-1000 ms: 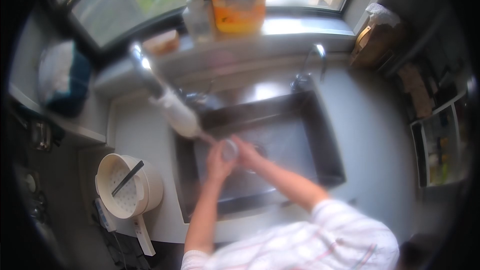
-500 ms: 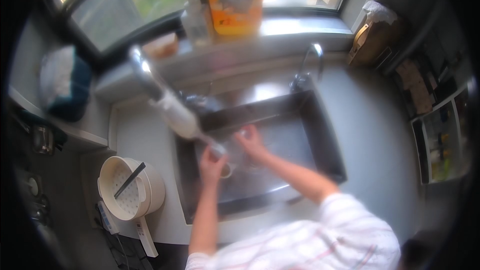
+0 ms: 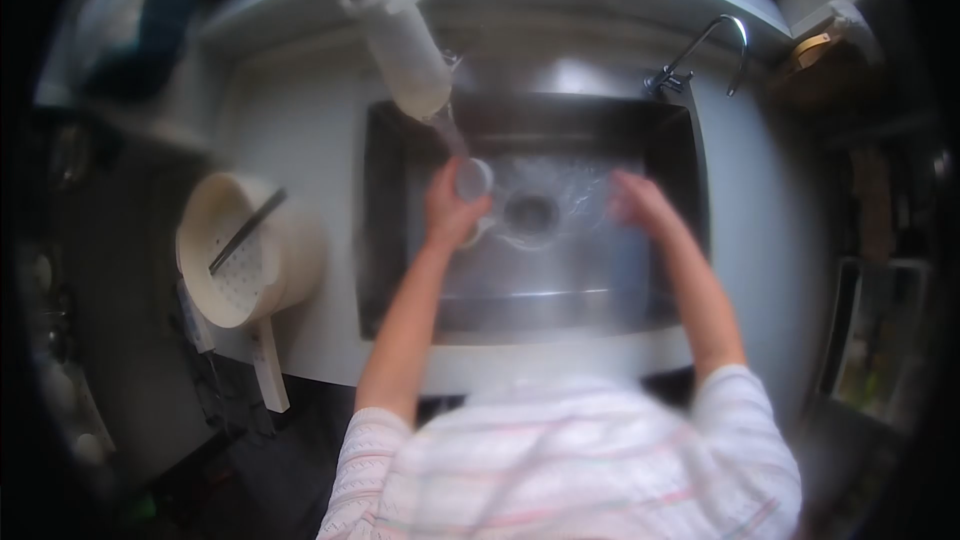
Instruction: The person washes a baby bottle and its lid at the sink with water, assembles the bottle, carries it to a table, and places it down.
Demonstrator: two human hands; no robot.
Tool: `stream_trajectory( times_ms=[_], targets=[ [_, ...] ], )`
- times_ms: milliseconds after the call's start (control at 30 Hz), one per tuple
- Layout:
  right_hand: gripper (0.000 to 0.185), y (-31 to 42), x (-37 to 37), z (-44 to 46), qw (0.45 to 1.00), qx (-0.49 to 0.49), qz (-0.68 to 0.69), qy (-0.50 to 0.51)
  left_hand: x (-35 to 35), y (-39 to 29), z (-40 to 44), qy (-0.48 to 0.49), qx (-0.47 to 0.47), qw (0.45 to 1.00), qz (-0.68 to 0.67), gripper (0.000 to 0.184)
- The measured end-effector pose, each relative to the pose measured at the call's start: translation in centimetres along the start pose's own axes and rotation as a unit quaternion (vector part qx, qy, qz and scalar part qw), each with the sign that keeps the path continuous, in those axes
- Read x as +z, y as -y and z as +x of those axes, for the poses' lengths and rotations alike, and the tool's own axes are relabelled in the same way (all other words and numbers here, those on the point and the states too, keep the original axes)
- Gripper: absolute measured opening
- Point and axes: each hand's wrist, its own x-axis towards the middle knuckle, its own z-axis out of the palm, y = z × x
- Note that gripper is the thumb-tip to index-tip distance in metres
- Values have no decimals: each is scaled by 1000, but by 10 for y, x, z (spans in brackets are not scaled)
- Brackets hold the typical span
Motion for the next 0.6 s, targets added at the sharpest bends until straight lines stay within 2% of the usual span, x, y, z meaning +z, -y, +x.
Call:
stream_trajectory(
  times_ms=[33,100,167,200,300,333,467,533,567,600],
  targets=[
    [55,0,3,-3,999,33,-21,9,3,6,-2,-3,-24,1000,-13,62],
    [58,3,8,-15,988,56,147,9,13,15,-6,0,-78,996,-46,59],
    [59,4,6,-18,948,38,316,31,2,4,-2,63,-144,973,-171,46],
    [61,4,4,-18,937,61,344,7,0,7,-1,76,-151,964,-207,41],
    [61,-12,-14,-15,895,48,438,72,-7,-9,-1,121,-200,943,-235,32],
    [61,-15,-19,-15,893,49,440,82,-9,-13,-2,135,-220,939,-229,31],
    [59,-23,-26,-22,911,15,412,30,-4,8,-6,159,-290,873,-358,24],
    [56,-21,-24,-29,923,-16,384,13,-3,18,-6,170,-340,809,-447,25],
    [53,-19,-23,-32,954,-72,288,-31,-3,23,-7,175,-364,773,-489,26],
    [52,-16,-22,-37,971,-125,188,-76,-3,21,-8,170,-367,762,-505,32]
  ],
)
